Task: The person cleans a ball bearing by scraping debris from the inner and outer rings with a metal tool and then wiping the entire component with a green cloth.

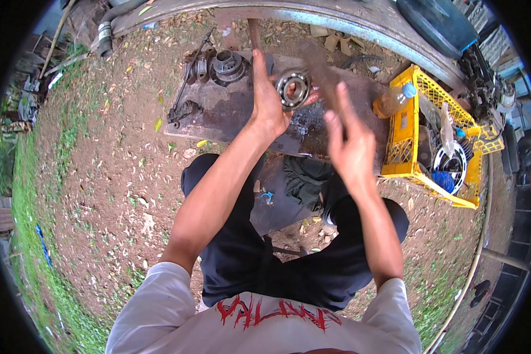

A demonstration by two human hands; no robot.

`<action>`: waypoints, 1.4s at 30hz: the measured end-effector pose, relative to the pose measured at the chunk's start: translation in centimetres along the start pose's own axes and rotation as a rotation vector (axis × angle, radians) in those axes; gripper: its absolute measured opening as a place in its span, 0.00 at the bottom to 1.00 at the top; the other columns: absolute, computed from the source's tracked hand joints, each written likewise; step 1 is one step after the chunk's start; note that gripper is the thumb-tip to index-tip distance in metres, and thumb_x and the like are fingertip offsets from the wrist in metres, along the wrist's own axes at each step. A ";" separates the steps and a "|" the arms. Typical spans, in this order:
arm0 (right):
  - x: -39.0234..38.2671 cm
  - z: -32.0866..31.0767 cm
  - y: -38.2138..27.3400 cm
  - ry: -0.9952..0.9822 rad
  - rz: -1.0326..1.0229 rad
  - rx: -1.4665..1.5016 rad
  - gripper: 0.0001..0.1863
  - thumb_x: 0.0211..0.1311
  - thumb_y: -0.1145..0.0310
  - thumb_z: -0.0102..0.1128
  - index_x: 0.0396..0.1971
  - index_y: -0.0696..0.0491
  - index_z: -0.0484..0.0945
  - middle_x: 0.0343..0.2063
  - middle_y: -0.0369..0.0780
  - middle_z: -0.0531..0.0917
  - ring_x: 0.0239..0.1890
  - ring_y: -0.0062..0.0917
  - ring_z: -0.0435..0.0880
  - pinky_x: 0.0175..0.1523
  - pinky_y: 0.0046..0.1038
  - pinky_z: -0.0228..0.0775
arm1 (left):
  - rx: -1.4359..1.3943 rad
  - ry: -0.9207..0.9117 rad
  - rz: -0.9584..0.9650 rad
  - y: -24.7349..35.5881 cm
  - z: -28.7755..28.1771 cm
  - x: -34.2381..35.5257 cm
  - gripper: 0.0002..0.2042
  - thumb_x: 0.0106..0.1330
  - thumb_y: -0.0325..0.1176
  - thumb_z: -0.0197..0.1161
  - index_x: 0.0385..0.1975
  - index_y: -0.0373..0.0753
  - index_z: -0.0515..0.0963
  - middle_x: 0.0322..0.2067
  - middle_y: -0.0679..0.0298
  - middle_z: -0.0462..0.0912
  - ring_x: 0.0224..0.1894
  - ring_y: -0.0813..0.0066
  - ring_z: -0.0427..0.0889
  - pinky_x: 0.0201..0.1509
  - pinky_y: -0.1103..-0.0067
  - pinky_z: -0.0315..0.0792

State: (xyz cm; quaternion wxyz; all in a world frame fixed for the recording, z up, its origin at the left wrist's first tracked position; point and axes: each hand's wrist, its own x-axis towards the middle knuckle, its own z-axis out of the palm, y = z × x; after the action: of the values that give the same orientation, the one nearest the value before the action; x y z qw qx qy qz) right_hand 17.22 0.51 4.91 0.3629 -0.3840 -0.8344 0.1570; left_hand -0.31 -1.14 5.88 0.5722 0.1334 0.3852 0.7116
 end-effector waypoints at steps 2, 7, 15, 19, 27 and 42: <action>1.1 -0.9 0.9 0.064 0.061 0.043 0.28 0.69 0.59 0.57 0.67 0.43 0.65 0.31 0.51 0.85 0.31 0.41 0.87 0.36 0.39 0.77 | -0.097 -0.011 -0.026 0.3 0.0 0.1 0.42 0.66 0.70 0.38 0.46 0.27 0.74 0.38 0.52 0.83 0.39 0.65 0.85 0.45 0.70 0.83; 0.5 -1.6 1.6 0.080 0.108 0.105 0.29 0.70 0.58 0.55 0.68 0.46 0.63 0.40 0.54 0.84 0.40 0.39 0.87 0.46 0.35 0.76 | -0.112 -0.050 -0.093 0.6 -1.7 1.7 0.24 0.69 0.46 0.55 0.45 0.25 0.73 0.40 0.49 0.81 0.43 0.57 0.84 0.52 0.60 0.81; -0.2 -1.0 1.6 0.077 0.106 0.191 0.28 0.69 0.56 0.56 0.61 0.58 0.66 0.41 0.55 0.83 0.42 0.42 0.86 0.46 0.36 0.75 | 0.034 0.242 -0.096 -0.9 -2.4 2.3 0.20 0.73 0.52 0.50 0.38 0.39 0.77 0.30 0.63 0.83 0.30 0.73 0.84 0.31 0.80 0.81; -1.1 -0.9 1.2 -0.056 0.061 0.221 0.25 0.67 0.57 0.59 0.53 0.60 0.67 0.36 0.56 0.82 0.39 0.49 0.84 0.44 0.39 0.75 | 0.043 0.225 -0.137 -0.2 -2.1 1.7 0.17 0.73 0.52 0.52 0.37 0.44 0.76 0.27 0.68 0.81 0.23 0.79 0.80 0.21 0.82 0.74; 1.5 0.3 3.7 -0.081 0.180 -0.146 0.24 0.66 0.47 0.55 0.31 0.57 0.71 0.20 0.53 0.80 0.26 0.51 0.82 0.31 0.46 0.73 | 0.226 0.218 -0.036 0.6 -1.1 0.1 0.18 0.72 0.47 0.56 0.25 0.41 0.72 0.16 0.71 0.71 0.17 0.85 0.69 0.18 0.82 0.63; 0.2 0.8 6.9 -0.087 -0.008 0.080 0.33 0.64 0.37 0.50 0.25 0.58 0.73 0.16 0.54 0.75 0.22 0.52 0.78 0.27 0.43 0.69 | 0.409 0.134 0.095 -0.3 -1.7 0.2 0.17 0.68 0.37 0.57 0.14 0.47 0.67 0.09 0.75 0.63 0.09 0.87 0.58 0.14 0.81 0.49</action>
State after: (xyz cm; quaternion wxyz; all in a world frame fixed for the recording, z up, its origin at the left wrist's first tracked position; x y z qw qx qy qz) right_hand 20.16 5.23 0.71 0.3419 -0.3585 -0.8440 0.2053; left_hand -1.24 -1.61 4.45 0.4723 0.2170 0.5521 0.6520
